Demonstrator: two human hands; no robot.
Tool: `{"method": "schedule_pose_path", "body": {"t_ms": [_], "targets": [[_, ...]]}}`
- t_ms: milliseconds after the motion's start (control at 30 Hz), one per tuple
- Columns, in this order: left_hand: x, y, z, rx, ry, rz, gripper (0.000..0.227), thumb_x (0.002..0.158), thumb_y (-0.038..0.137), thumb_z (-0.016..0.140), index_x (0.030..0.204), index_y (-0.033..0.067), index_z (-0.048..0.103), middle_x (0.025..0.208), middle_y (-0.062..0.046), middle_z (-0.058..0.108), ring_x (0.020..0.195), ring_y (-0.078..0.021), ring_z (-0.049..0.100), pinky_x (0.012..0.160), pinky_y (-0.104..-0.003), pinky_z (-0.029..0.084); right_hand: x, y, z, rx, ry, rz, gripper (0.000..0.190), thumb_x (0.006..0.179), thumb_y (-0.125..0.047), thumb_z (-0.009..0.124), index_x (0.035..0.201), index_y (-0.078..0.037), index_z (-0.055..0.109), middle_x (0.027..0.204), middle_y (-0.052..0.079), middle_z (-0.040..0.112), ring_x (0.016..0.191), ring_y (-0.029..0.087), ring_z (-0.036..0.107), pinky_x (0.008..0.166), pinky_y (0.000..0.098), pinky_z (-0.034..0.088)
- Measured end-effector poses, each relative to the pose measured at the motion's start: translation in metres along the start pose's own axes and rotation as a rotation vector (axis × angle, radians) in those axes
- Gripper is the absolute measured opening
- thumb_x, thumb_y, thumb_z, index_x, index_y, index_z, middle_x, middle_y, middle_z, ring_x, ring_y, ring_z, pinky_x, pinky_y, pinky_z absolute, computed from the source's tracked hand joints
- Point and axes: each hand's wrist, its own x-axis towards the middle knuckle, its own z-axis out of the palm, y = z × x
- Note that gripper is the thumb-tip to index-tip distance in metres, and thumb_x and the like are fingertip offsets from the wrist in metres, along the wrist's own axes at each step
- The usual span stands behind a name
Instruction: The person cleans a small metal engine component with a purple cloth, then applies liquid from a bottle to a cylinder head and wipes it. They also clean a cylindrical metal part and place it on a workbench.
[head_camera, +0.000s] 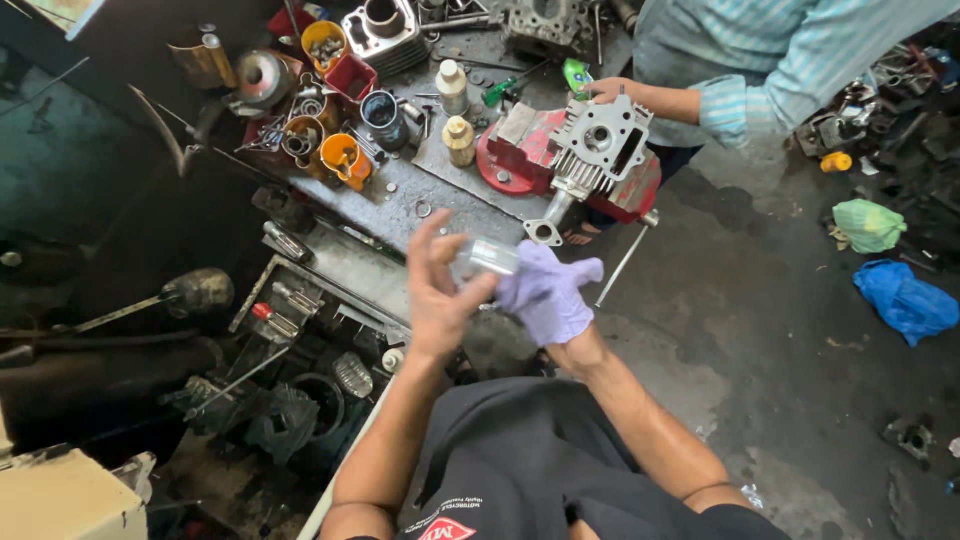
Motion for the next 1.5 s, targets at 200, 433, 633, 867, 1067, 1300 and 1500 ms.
{"method": "schedule_pose_path", "body": {"t_ms": [200,433,633,867,1067,1300,1500], "targets": [[-0.005,-0.025,0.026,0.723,-0.011,0.409,0.082,0.07,0.016,0.087,0.141,0.0069,0.047,0.12,-0.009,0.062,0.121,-0.0294,0.049,0.11,-0.044,0.04,0.026,-0.013,0.017,0.158,0.364,0.022,0.034,0.111,-0.032,0.048,0.136,-0.01,0.055,0.133,0.005,0.063,0.124,0.022,0.061,0.108,0.042,0.049],[-0.004,-0.013,0.022,0.976,0.018,0.506,0.079,0.066,0.021,0.085,0.137,0.0061,0.052,0.115,-0.007,0.066,0.121,-0.0319,0.05,0.117,-0.051,0.03,0.032,-0.034,0.05,-0.037,0.317,-0.102,0.05,0.112,-0.043,0.039,0.139,-0.005,0.056,0.135,0.007,0.065,0.127,0.02,0.059,0.111,0.0376,0.046],[-0.014,-0.003,0.035,0.919,-0.047,0.572,0.064,0.068,0.019,0.086,0.128,0.0111,0.063,0.109,-0.005,0.065,0.113,-0.0238,0.055,0.112,-0.046,0.034,0.028,-0.018,0.029,-0.343,0.375,-0.186,0.043,0.108,-0.03,0.049,0.138,0.0,0.055,0.133,0.013,0.065,0.124,0.027,0.061,0.111,0.041,0.048],[-0.007,0.004,0.026,0.978,0.004,0.576,0.062,0.064,0.022,0.094,0.12,0.0154,0.068,0.107,-0.004,0.064,0.11,-0.0285,0.052,0.105,-0.042,0.032,0.025,-0.001,-0.009,-0.023,0.48,-0.125,0.047,0.104,-0.031,0.049,0.136,0.003,0.055,0.127,0.015,0.066,0.116,0.03,0.064,0.104,0.0442,0.051],[-0.014,0.004,0.03,0.997,0.172,0.613,0.071,0.073,0.017,0.09,0.136,0.0075,0.057,0.121,0.004,0.071,0.117,-0.0236,0.056,0.112,-0.044,0.033,0.021,-0.003,0.037,-0.372,0.378,-0.324,0.049,0.107,-0.03,0.056,0.148,-0.006,0.045,0.138,0.009,0.058,0.126,0.028,0.057,0.11,0.0414,0.047],[-0.01,0.014,0.029,0.926,0.091,0.757,0.065,0.065,0.012,0.089,0.124,0.0171,0.061,0.115,0.001,0.072,0.107,-0.0207,0.058,0.103,-0.04,0.035,0.026,-0.012,0.036,-0.146,0.377,-0.241,0.056,0.112,-0.034,0.049,0.157,-0.002,0.038,0.145,0.008,0.053,0.135,0.026,0.048,0.121,0.0454,0.035],[0.025,0.024,-0.021,0.393,0.283,0.324,0.08,0.081,0.015,0.086,0.145,0.0127,0.037,0.119,-0.003,0.071,0.122,-0.0222,0.062,0.12,-0.041,0.036,0.021,-0.067,0.066,0.189,0.287,-0.122,0.063,0.107,-0.043,0.04,0.151,0.003,0.044,0.152,0.017,0.053,0.141,0.033,0.052,0.126,0.0479,0.036]]}}
